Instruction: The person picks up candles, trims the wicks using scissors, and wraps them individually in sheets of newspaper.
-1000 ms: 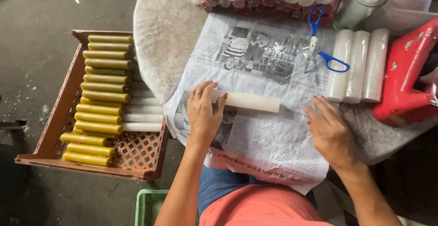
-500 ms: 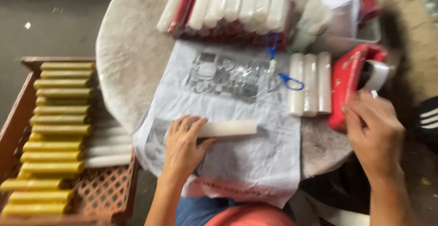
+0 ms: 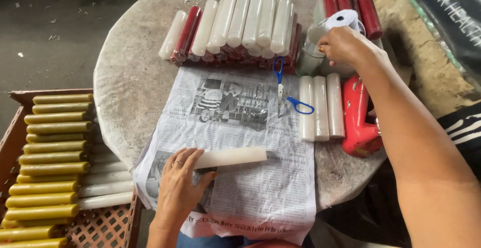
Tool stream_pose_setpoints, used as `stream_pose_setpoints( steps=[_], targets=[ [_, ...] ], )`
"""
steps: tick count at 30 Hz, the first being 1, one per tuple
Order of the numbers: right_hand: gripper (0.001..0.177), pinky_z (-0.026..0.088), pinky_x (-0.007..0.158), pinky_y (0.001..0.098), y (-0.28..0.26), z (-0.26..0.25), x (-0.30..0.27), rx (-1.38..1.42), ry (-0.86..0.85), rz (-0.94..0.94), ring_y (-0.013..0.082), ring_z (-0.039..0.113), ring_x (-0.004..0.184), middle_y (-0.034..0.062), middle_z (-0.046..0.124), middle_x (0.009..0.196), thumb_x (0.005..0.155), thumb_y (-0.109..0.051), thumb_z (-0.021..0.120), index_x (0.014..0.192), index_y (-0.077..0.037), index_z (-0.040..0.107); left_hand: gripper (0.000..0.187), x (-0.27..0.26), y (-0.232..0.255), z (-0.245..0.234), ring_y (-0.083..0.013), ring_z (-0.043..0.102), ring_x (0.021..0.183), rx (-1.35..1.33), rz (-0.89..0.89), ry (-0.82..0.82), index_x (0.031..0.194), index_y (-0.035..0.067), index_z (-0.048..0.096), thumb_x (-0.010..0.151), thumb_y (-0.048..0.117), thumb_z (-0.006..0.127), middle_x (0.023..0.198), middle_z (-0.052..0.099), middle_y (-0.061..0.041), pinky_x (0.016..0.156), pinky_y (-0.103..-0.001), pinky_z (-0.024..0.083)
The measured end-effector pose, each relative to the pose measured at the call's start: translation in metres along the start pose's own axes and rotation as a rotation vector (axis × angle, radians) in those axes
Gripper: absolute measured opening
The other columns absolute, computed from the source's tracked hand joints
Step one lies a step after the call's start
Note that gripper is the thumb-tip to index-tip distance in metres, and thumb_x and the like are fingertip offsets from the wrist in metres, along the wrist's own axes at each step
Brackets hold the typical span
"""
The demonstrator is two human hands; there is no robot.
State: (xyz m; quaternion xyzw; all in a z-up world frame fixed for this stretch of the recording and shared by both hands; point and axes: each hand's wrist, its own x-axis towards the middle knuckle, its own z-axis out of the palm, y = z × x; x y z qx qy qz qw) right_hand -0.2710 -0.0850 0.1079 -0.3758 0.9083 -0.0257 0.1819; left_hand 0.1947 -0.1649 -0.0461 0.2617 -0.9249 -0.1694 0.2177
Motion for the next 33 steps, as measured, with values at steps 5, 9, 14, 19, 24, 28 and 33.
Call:
stream_pose_setpoints(
  steps=[5,9,14,19,24,28,33],
  targets=[
    [0.021,0.053,0.077,0.0344,0.018,0.011,0.012,0.146,0.108,-0.151,0.0185,0.072,0.072,0.0153,0.076,0.08,0.102,-0.01,0.059,0.11,-0.005,0.078,0.059,0.001,-0.009,0.006,-0.0337,0.056,0.123,-0.019,-0.014,-0.01,0.131,0.01,0.064,0.082,0.039,0.08,0.128,0.067,-0.009,0.105,-0.048,0.046],
    [0.011,0.055,0.066,0.0295,0.039,0.03,0.028,0.289,0.306,-0.342,0.015,0.071,0.062,0.0081,0.074,0.083,0.096,-0.005,0.075,0.087,-0.005,0.069,0.056,0.001,-0.007,0.003,-0.0326,0.053,0.125,-0.033,-0.069,-0.077,0.133,0.01,0.063,0.087,0.037,0.076,0.133,0.063,-0.01,0.103,-0.048,0.047],
    [0.022,0.055,0.086,0.0372,0.029,0.023,0.018,0.248,0.155,-0.201,0.0184,0.074,0.074,0.0162,0.078,0.092,0.102,-0.014,0.066,0.119,-0.004,0.075,0.054,0.0,-0.009,0.003,-0.0334,0.053,0.124,-0.039,-0.103,-0.106,0.135,0.011,0.062,0.086,0.03,0.077,0.134,0.062,-0.011,0.102,-0.049,0.048],
    [0.016,0.057,0.067,0.0326,0.027,0.027,0.013,0.316,0.182,-0.219,0.0144,0.072,0.07,0.0137,0.076,0.083,0.101,-0.007,0.064,0.107,-0.003,0.078,0.052,-0.001,-0.006,-0.001,-0.034,0.052,0.124,-0.052,-0.113,-0.13,0.135,0.009,0.061,0.089,0.029,0.073,0.136,0.061,-0.011,0.102,-0.05,0.047],
    [0.022,0.046,0.047,0.0243,0.041,0.033,0.025,0.479,0.252,-0.3,0.0132,0.068,0.063,0.0127,0.071,0.081,0.101,-0.017,0.08,0.091,-0.003,0.066,0.053,0.003,-0.002,-0.007,-0.0342,0.053,0.123,-0.027,-0.096,-0.141,0.136,0.008,0.061,0.089,0.03,0.073,0.133,0.062,-0.011,0.101,-0.049,0.047],
    [0.022,0.054,0.054,0.0291,0.028,0.011,-0.002,0.499,0.206,-0.245,0.0177,0.073,0.07,0.0127,0.075,0.117,0.113,-0.017,0.056,0.114,-0.002,0.072,0.055,0.01,0.005,-0.012,-0.0334,0.054,0.121,0.02,-0.126,-0.183,0.138,0.012,0.06,0.09,0.035,0.072,0.13,0.063,-0.011,0.1,-0.049,0.047],
    [0.002,0.053,0.051,0.0197,0.047,0.001,0.004,0.486,0.536,-0.503,0.0155,0.072,0.071,0.0192,0.073,0.101,0.111,0.003,0.07,0.109,0.002,0.07,0.054,0.011,-0.001,-0.001,-0.0348,0.055,0.111,0.075,-0.072,-0.162,0.128,0.014,0.067,0.081,0.037,0.083,0.121,0.061,-0.011,0.096,-0.05,0.046]
  ],
)
